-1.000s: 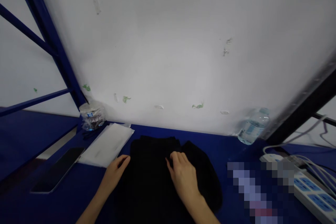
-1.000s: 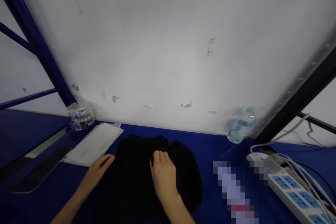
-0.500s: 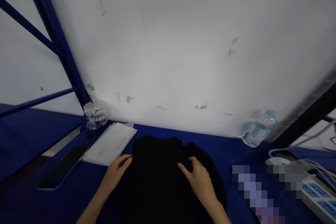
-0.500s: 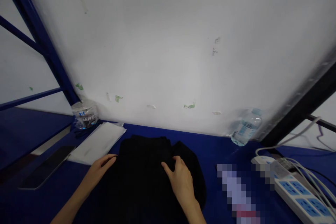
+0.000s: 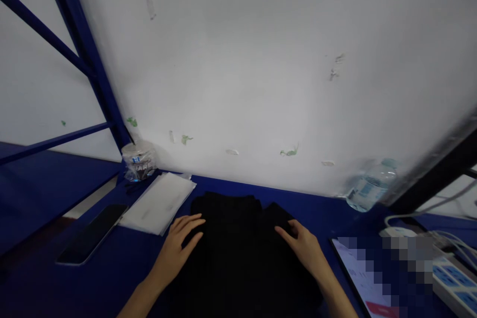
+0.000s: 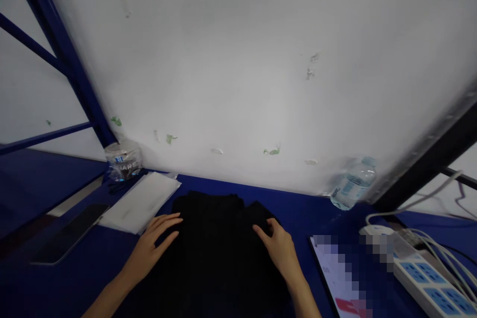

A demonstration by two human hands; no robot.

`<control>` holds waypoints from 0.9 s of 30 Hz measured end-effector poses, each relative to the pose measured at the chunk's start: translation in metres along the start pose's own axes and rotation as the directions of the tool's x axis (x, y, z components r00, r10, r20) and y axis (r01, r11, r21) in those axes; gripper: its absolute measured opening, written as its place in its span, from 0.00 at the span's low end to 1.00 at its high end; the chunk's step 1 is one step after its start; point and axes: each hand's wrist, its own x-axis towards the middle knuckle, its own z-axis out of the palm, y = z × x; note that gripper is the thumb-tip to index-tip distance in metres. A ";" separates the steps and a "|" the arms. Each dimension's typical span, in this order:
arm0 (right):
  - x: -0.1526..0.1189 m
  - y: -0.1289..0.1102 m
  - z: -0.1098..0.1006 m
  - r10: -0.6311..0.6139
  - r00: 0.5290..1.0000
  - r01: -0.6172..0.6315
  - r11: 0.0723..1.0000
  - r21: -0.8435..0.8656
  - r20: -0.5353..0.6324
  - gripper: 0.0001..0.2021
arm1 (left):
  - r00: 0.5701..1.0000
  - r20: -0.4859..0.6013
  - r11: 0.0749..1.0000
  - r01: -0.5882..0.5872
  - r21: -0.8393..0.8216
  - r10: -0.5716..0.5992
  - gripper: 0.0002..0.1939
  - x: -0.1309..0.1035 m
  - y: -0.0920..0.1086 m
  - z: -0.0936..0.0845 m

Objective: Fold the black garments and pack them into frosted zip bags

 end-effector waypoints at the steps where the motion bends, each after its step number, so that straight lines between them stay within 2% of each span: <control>1: 0.001 0.003 0.003 0.020 1.000 -0.020 0.999 -0.025 0.018 0.21 | 0.999 0.032 1.000 -0.021 0.015 0.020 0.14 -0.001 0.000 0.001; 6: 0.001 0.001 0.009 0.042 0.996 -0.031 0.990 -0.135 0.075 0.26 | 0.987 0.152 0.998 -0.061 0.027 0.056 0.13 -0.003 -0.003 0.007; 10: -0.001 -0.010 0.005 -0.009 0.990 0.030 0.989 -0.146 0.141 0.18 | 0.983 0.179 0.998 -0.053 0.018 0.049 0.14 -0.002 -0.006 0.010; 14: -0.004 -0.039 -0.003 -0.057 0.998 0.065 0.951 -0.303 0.033 0.13 | 0.981 0.189 0.999 -0.039 0.003 0.038 0.15 -0.002 -0.007 0.011; 16: -0.009 -0.062 -0.001 -0.150 0.987 0.120 0.915 -0.385 -0.049 0.09 | 0.982 0.184 0.999 -0.036 -0.015 0.038 0.15 -0.003 -0.006 0.011; 18: -0.017 -0.086 0.009 -0.309 0.943 0.225 0.864 -0.449 -0.121 0.06 | 0.985 0.171 0.999 -0.024 -0.033 0.030 0.16 -0.003 -0.004 0.011; 21: -0.034 -0.117 0.043 -0.507 0.843 0.361 0.780 -0.511 -0.178 0.09 | 0.989 0.145 0.999 0.021 -0.045 -0.014 0.17 -0.004 -0.002 0.011; 24: -0.055 -0.133 0.081 -0.563 0.811 0.443 0.768 -0.463 -0.157 0.07 | 0.990 0.137 0.998 0.048 -0.045 -0.042 0.16 -0.004 -0.002 0.011; 27: -0.073 -0.133 0.104 -0.616 0.783 0.555 0.754 -0.351 -0.084 0.10 | 0.990 0.142 0.998 0.021 -0.052 -0.013 0.16 -0.005 -0.004 0.012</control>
